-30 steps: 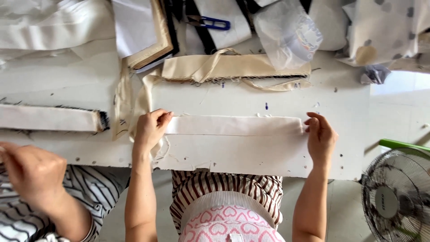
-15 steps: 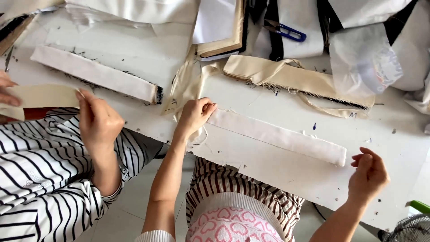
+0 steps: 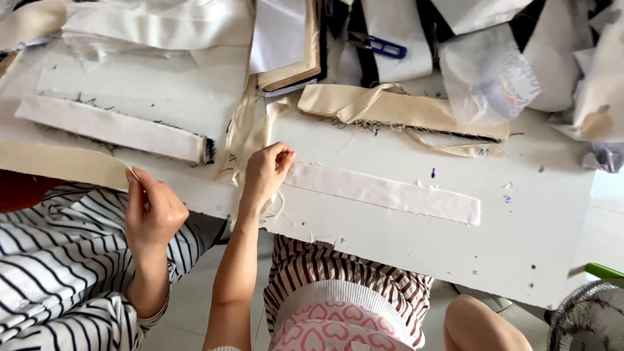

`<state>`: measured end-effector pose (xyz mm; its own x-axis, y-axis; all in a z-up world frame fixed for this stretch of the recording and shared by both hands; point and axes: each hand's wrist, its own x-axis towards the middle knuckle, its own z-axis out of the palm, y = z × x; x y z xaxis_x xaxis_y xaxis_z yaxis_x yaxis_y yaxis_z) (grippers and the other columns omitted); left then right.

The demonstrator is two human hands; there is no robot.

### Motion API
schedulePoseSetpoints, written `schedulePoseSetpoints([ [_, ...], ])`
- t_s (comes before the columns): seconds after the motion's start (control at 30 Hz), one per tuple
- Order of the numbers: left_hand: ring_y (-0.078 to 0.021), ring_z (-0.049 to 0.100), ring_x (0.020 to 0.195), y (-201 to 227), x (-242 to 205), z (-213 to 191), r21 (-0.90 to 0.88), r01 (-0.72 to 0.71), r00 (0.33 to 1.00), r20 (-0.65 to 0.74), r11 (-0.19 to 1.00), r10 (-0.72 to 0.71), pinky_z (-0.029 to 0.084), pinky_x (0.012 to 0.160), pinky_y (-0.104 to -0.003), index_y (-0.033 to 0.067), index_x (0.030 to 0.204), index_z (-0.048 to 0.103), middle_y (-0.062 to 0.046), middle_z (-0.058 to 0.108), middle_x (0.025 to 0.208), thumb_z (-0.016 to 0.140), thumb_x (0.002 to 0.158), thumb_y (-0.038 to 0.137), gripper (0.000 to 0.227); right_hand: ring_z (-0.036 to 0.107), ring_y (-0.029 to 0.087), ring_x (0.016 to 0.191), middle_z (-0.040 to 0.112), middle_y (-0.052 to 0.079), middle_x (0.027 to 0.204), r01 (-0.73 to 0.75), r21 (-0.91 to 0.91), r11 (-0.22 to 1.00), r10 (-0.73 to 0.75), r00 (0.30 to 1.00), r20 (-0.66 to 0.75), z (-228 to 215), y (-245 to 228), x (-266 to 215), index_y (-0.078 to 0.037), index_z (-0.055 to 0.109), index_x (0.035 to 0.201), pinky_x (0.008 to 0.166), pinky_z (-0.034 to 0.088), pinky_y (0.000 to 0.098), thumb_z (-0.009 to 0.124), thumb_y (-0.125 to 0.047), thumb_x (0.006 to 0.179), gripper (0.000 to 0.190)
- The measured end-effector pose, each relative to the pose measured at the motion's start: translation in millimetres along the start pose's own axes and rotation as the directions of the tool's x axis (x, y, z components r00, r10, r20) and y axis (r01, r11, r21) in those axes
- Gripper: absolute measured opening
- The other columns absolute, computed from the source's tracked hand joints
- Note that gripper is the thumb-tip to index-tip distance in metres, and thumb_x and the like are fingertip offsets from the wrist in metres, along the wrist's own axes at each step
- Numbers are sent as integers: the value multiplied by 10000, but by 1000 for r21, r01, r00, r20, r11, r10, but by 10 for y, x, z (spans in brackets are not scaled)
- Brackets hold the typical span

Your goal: The person sorts and stacks fabric strips of different colors on a white table. They pick up beige, black, and white strips, align them, and place them in neat piles. A coworker is visible on the left side of the frame, also handling fabric.

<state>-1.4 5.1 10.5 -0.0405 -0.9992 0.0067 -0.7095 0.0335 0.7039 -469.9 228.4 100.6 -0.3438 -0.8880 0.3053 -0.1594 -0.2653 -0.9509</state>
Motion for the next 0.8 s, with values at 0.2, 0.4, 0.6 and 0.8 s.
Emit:
schedulePoseSetpoints([
  [0.2,-241,653,642,-1,-5,60,-29,-40,999,-1,999,40,540,610,-368,170,873,670,-47,651,718,696,857,177,31,591,237,723,623,124,844,-2,-161,987,21,993,113,508,-375,464,-87,677,974,731,463,352,571,-79,1094,160],
  [0.4,-236,645,795,-30,85,121,12,-161,987,21,987,161,538,741,-353,151,938,678,-29,617,833,738,805,124,148,590,240,725,618,106,775,27,-291,956,46,970,240,1212,-352,1161,-51,677,925,780,468,349,580,-79,1081,186],
  [0.6,-248,614,860,-21,565,284,50,-312,933,-171,949,316,516,797,-368,143,965,680,-17,581,889,728,831,116,145,588,243,727,614,90,717,83,-391,917,57,941,334,1554,290,1599,-22,677,884,821,472,347,587,-79,1069,214],
  [0.8,-215,569,897,304,1076,694,279,-373,888,-171,885,428,493,775,-349,163,901,675,-5,542,882,769,786,233,164,638,198,806,688,49,839,123,-597,793,112,933,342,1712,846,1806,-107,720,1035,762,481,356,634,-137,1033,91],
])
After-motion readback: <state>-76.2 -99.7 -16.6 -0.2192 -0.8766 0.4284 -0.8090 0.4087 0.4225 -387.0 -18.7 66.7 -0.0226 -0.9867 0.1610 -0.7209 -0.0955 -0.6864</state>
